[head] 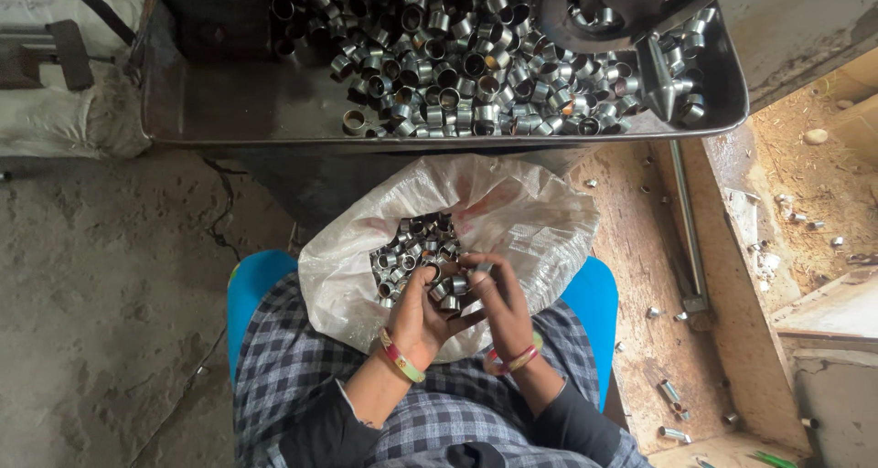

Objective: The person sits on a stool and repeatedly picks small metal cylindrical parts from a white sack on their lap, then places them into a metal tray on a machine. The person handles the parts by hand without using tools.

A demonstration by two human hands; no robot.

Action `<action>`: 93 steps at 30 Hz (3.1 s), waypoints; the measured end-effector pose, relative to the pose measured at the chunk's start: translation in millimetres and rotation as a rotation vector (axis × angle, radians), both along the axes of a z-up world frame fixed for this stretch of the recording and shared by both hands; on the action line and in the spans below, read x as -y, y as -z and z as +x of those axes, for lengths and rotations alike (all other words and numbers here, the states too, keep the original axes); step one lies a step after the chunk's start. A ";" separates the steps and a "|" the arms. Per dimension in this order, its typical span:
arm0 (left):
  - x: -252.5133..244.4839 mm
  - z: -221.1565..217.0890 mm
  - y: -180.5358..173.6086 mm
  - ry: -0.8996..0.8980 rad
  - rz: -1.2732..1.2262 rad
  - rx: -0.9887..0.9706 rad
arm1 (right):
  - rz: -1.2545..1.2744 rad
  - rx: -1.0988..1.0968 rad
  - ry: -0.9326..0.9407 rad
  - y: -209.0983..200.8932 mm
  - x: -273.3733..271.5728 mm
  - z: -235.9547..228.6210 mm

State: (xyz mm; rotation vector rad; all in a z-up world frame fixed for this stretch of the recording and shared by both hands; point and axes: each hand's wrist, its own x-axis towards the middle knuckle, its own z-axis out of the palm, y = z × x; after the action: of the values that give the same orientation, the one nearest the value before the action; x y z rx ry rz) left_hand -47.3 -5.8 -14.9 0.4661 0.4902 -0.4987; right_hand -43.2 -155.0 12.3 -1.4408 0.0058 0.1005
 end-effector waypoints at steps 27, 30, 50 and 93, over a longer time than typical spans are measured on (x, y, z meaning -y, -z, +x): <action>-13.0 2.9 -5.9 -0.029 0.972 0.435 | 0.618 -0.522 0.137 24.4 16.3 34.6; -2.7 -2.9 -6.1 -0.056 1.415 0.946 | 0.713 -0.552 0.084 35.6 13.4 30.0; -30.7 16.1 5.1 0.039 0.058 0.238 | 1.010 -0.481 -0.014 45.6 32.3 35.9; -146.0 209.4 -123.7 -0.440 0.254 0.454 | 0.734 -0.494 -0.157 68.1 36.3 57.3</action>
State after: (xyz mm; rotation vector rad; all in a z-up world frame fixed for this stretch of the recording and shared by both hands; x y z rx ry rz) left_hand 162.1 140.2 108.9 0.6735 0.2044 0.0997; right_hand 14.1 -191.4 -55.8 -0.6542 0.2380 0.5307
